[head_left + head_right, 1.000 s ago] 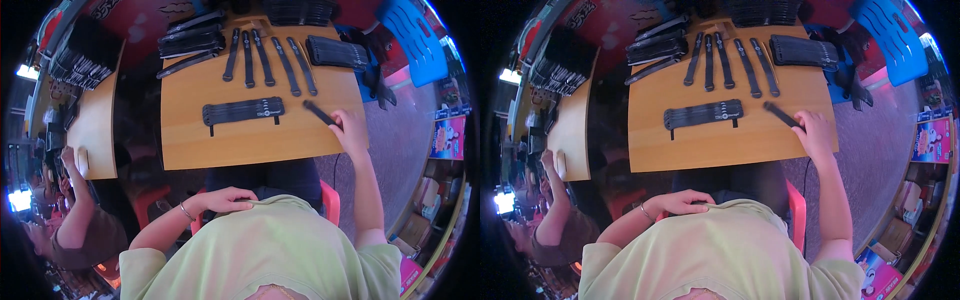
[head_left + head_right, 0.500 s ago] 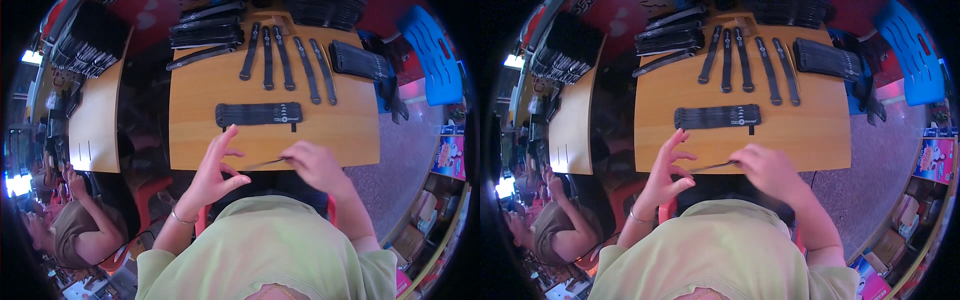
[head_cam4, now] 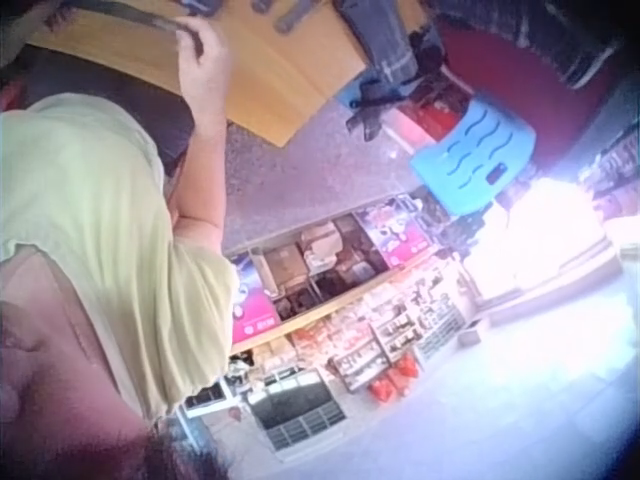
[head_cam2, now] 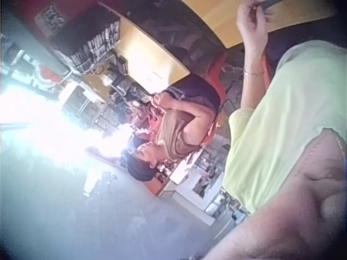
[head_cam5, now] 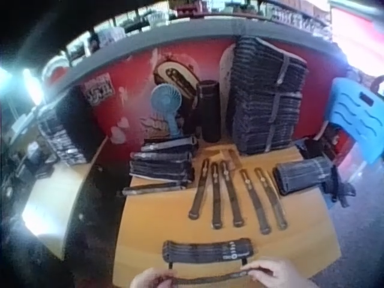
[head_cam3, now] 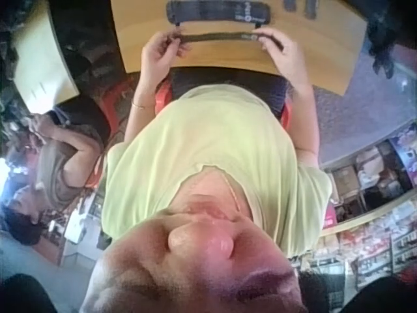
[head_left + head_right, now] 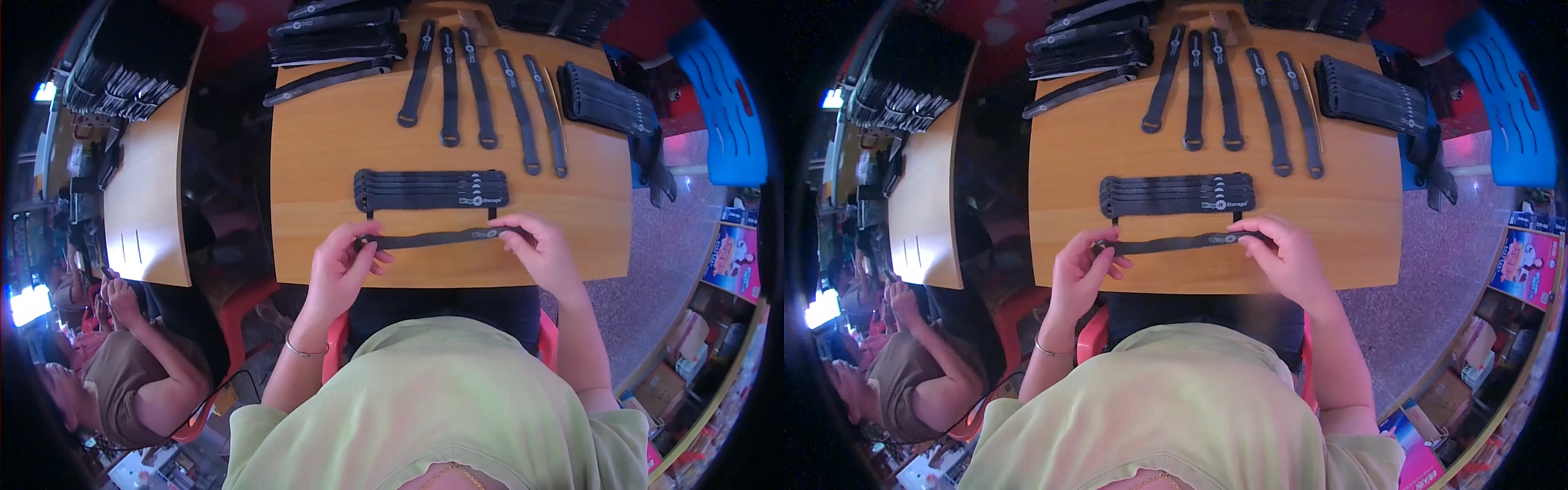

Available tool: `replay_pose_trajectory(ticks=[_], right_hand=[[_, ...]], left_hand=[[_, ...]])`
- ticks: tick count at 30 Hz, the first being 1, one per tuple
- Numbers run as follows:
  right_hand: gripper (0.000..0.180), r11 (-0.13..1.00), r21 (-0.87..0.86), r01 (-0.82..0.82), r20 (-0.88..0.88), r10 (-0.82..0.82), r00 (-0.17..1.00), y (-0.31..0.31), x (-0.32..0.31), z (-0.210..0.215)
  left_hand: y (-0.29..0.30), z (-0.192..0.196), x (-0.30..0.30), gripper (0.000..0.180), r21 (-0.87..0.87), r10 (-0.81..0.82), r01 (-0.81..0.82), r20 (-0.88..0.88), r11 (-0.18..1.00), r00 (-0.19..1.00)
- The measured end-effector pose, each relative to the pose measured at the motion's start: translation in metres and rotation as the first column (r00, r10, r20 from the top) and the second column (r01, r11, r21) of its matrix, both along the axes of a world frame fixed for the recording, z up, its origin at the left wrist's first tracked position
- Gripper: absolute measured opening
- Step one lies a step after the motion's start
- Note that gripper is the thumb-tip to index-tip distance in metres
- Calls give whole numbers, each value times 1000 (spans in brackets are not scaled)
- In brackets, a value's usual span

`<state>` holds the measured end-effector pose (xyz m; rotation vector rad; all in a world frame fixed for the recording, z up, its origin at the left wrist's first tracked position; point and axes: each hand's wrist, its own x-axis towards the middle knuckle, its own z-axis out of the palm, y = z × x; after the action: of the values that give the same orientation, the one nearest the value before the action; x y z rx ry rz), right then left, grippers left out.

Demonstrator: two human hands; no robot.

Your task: The recorder is assembling and organizing black textile straps at a workbench.

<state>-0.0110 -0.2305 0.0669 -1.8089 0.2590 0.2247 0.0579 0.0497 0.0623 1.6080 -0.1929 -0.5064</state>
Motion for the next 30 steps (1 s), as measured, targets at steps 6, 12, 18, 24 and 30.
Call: replay_pose_trajectory(ticks=[6,12,18,24,30], right_hand=[[19,983,56,173,44,-176,983,0,4,-22],[16,949,88,303,64,-309,949,0,9,-36],[16,946,68,318,110,-324,940,2,11,-41],[19,930,94,356,139,-366,920,4,12,-44],[22,926,61,372,137,-377,916,5,13,-44]], left_hand=[[6,-21,14,19,57,112,-107,-102,993,988],[2,-22,22,15,8,205,-206,-153,979,967],[6,-30,30,9,133,264,-255,-57,958,963],[5,-37,34,8,106,304,-295,-79,950,949],[2,-36,35,6,113,331,-322,-75,940,941]])
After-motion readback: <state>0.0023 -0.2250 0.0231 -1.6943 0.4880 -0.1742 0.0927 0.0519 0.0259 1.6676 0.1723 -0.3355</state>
